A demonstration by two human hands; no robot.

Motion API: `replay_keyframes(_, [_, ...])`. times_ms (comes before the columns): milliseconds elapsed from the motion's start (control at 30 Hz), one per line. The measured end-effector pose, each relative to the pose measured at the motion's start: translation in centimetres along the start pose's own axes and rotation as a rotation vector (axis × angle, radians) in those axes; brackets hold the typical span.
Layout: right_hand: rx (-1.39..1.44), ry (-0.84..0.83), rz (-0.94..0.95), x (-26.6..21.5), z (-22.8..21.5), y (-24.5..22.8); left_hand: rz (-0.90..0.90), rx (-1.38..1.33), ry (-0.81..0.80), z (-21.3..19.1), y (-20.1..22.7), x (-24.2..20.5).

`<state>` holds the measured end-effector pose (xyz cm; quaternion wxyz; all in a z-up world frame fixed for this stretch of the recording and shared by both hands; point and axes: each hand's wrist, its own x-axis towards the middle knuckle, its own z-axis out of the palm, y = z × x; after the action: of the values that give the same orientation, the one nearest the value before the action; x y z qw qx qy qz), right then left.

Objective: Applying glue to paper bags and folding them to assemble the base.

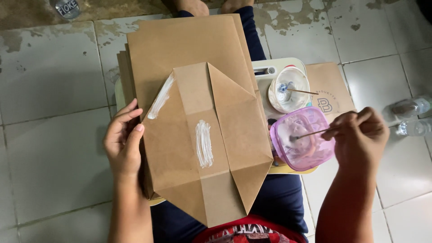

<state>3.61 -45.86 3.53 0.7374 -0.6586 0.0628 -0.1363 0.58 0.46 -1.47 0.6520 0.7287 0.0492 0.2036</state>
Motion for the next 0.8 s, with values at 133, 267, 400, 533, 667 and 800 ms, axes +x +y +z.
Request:
replay_keyframes(133, [0.094, -0.089, -0.072, 1.8, 0.2, -1.5, 0.012, -0.010, -0.005, 0.0, 0.1, 0.0])
replay_keyframes(267, [0.073, -0.055, -0.073, 3.0, 3.8, -4.5, 0.007, -0.016, -0.005, 0.1, 0.2, 0.0])
replay_keyframes(400, [0.050, -0.150, -0.168, 3.9, 7.4, -6.1, -0.024, -0.021, -0.007, 0.1, 0.8, 0.2])
replay_keyframes(533, [0.142, -0.370, -0.266, 4.7, 11.0, -7.0, 0.005, -0.031, -0.012, 0.3, 2.3, 0.9])
replay_keyframes(667, [0.160, -0.516, -0.282, 4.6, 14.4, -7.7, 0.018, 0.133, -0.008, 0.8, 6.2, 2.0])
replay_keyframes(800, [0.205, -0.627, -0.291, 4.5, 17.5, -7.7, 0.026, 0.218, -0.131, 2.4, 9.5, 3.6])
